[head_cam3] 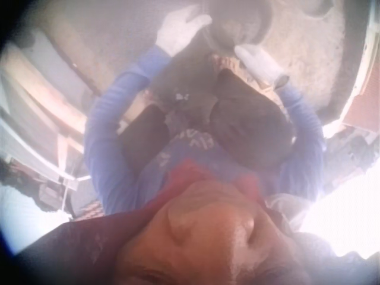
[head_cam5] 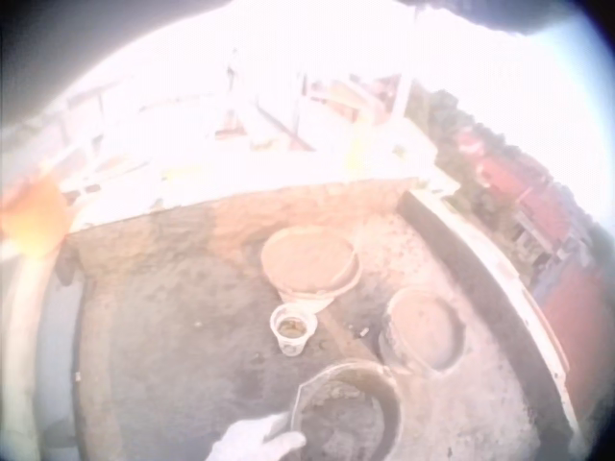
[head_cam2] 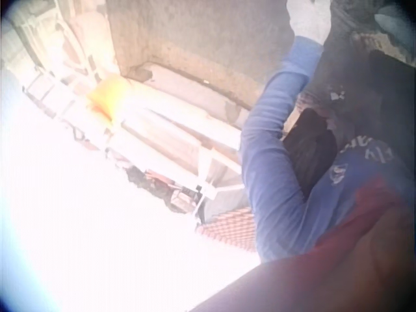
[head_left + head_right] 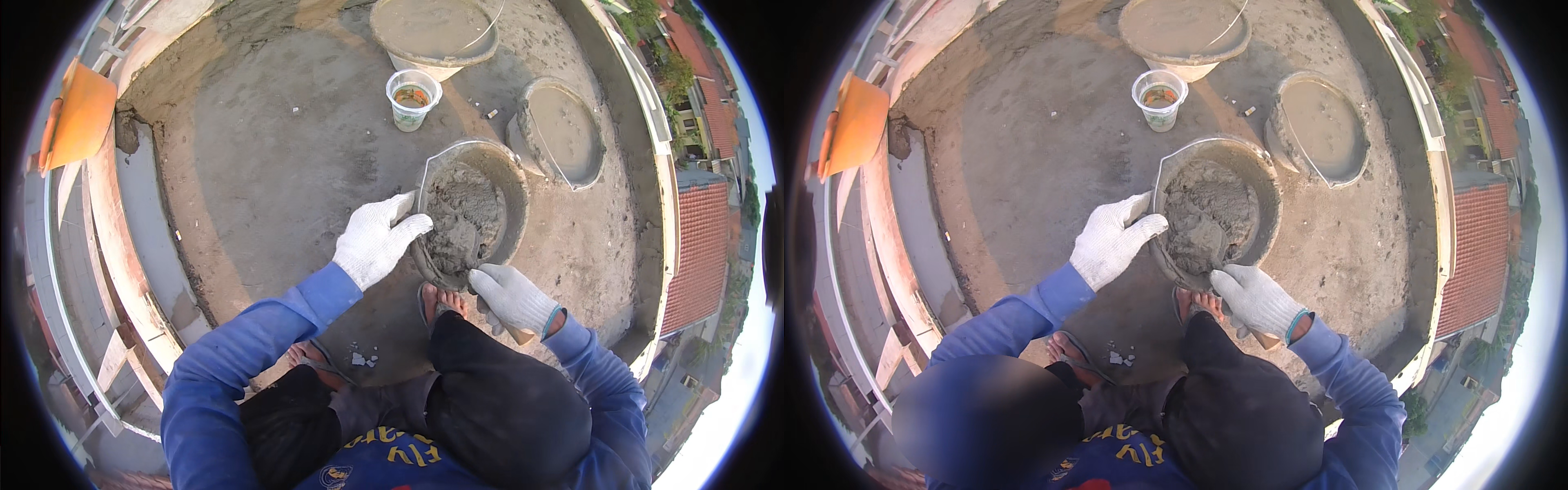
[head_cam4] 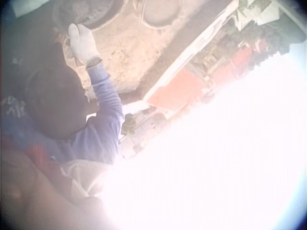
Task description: The person scoops cement from a bucket using a trowel and applies it to a wooden frame on a rooftop. They repeatedly smooth and spread the cement along the frame's edge, occasionally retrieving tools from a nearby bucket.
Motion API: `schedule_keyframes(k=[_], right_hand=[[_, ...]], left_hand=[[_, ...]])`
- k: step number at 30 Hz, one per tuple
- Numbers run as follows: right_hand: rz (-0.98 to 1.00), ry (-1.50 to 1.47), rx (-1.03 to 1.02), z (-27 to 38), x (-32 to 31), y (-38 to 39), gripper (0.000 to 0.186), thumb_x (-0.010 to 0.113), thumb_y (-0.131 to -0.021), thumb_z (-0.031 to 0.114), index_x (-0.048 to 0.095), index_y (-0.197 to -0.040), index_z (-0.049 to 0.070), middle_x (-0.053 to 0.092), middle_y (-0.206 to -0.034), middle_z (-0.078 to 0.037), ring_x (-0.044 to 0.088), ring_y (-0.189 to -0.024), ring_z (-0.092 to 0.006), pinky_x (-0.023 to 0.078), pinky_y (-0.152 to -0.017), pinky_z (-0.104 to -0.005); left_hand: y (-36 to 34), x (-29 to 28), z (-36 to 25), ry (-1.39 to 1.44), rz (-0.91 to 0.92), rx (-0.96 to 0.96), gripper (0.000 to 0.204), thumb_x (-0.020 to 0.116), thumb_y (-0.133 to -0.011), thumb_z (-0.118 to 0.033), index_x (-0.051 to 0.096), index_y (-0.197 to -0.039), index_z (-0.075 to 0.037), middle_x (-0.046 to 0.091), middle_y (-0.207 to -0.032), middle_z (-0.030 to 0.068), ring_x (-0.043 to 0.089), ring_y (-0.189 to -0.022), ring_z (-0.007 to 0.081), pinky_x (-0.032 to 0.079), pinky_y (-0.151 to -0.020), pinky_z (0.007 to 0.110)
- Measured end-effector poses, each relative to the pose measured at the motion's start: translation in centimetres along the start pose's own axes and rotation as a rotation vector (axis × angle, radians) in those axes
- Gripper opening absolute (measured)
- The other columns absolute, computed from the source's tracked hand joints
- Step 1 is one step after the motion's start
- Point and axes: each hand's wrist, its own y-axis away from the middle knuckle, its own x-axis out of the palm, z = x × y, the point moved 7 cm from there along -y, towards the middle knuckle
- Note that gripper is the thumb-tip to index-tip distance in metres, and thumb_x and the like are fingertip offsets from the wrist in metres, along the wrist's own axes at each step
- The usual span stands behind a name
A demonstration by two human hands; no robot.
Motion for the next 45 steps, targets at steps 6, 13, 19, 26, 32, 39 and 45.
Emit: schedule_keyframes(k=[6, 13, 19, 26, 32, 39, 45], right_hand=[[0.085, -0.228, -0.123, -0.4, -1.7, 2.6, 0.043, 0.049, -0.118, 0.039, 0.065, -0.109, 0.0, 0.065, -0.075, -0.006, 0.064, -0.057, -0.0146, 0.056, -0.051, -0.0313], [-0.102, -0.169, -0.143, -1.4, -2.2, 1.1, 0.041, 0.049, -0.118, 0.035, 0.065, -0.108, -0.001, 0.065, -0.075, -0.006, 0.065, -0.061, -0.014, 0.056, -0.055, -0.0311], [-0.157, -0.013, -0.196, 0.5, -1.0, -0.8, 0.041, 0.052, -0.117, 0.035, 0.065, -0.105, -0.001, 0.066, -0.076, -0.005, 0.064, -0.065, -0.0136, 0.055, -0.061, -0.0312], [0.11, -0.089, -0.329, 12.3, 2.4, 0.3, 0.037, 0.051, -0.116, 0.035, 0.061, -0.107, 0.001, 0.064, -0.074, -0.008, 0.062, -0.052, -0.0175, 0.054, -0.047, -0.0334], [0.271, -0.17, -0.181, 25.3, 14.7, -7.9, 0.035, 0.053, -0.11, 0.039, 0.061, -0.113, 0.005, 0.065, -0.08, -0.01, 0.065, -0.058, -0.0212, 0.061, -0.051, -0.04], [0.391, -0.702, -0.42, 31.1, 28.4, -18.5, 0.034, 0.054, -0.111, 0.035, 0.062, -0.12, 0.003, 0.066, -0.091, -0.013, 0.068, -0.065, -0.0226, 0.064, -0.054, -0.0433], [-0.232, -0.926, -0.802, 36.1, 26.8, -19.5, 0.039, 0.055, -0.116, 0.036, 0.059, -0.125, -0.001, 0.068, -0.089, -0.011, 0.07, -0.07, -0.0193, 0.064, -0.061, -0.0349]], left_hand=[[0.1, -2.5, -0.3, -0.034, 0.033, -0.032, 0.048, 0.065, -0.11, -0.024, 0.063, -0.152, -0.001, 0.078, -0.125, 0.0093, 0.07, -0.108, 0.0138, 0.059, -0.094, 0.034], [-0.4, -5.0, 3.0, 0.092, 0.049, -0.162, 0.05, 0.06, -0.112, -0.029, 0.06, -0.154, -0.002, 0.075, -0.128, 0.013, 0.072, -0.099, 0.0174, 0.065, -0.08, 0.034], [5.7, -11.4, 7.6, -0.521, -0.011, -0.114, 0.069, 0.053, -0.11, -0.057, 0.06, -0.154, -0.005, 0.067, -0.147, 0.0252, 0.066, -0.132, 0.0424, 0.05, -0.114, 0.049], [17.6, -33.2, -0.3, -1.047, -0.738, -0.027, 0.037, 0.069, -0.105, -0.038, 0.08, -0.128, -0.01, 0.078, -0.123, 0.0145, 0.072, -0.117, 0.0359, 0.057, -0.102, 0.046], [28.7, -50.1, 7.9, -1.139, -1.217, -0.055, 0.041, 0.062, -0.111, -0.036, 0.073, -0.14, -0.009, 0.073, -0.14, 0.0187, 0.065, -0.137, 0.0393, 0.049, -0.117, 0.046], [24.8, -50.3, 14.3, -1.266, -1.099, -0.239, 0.049, 0.048, -0.114, -0.034, 0.062, -0.154, -0.009, 0.058, -0.161, 0.0154, 0.047, -0.153, 0.0353, 0.034, -0.128, 0.049], [26.2, -49.7, 13.4, -1.27, -1.088, -0.255, 0.047, 0.048, -0.113, -0.026, 0.062, -0.152, -0.006, 0.058, -0.158, 0.0171, 0.048, -0.151, 0.0361, 0.032, -0.129, 0.049]])
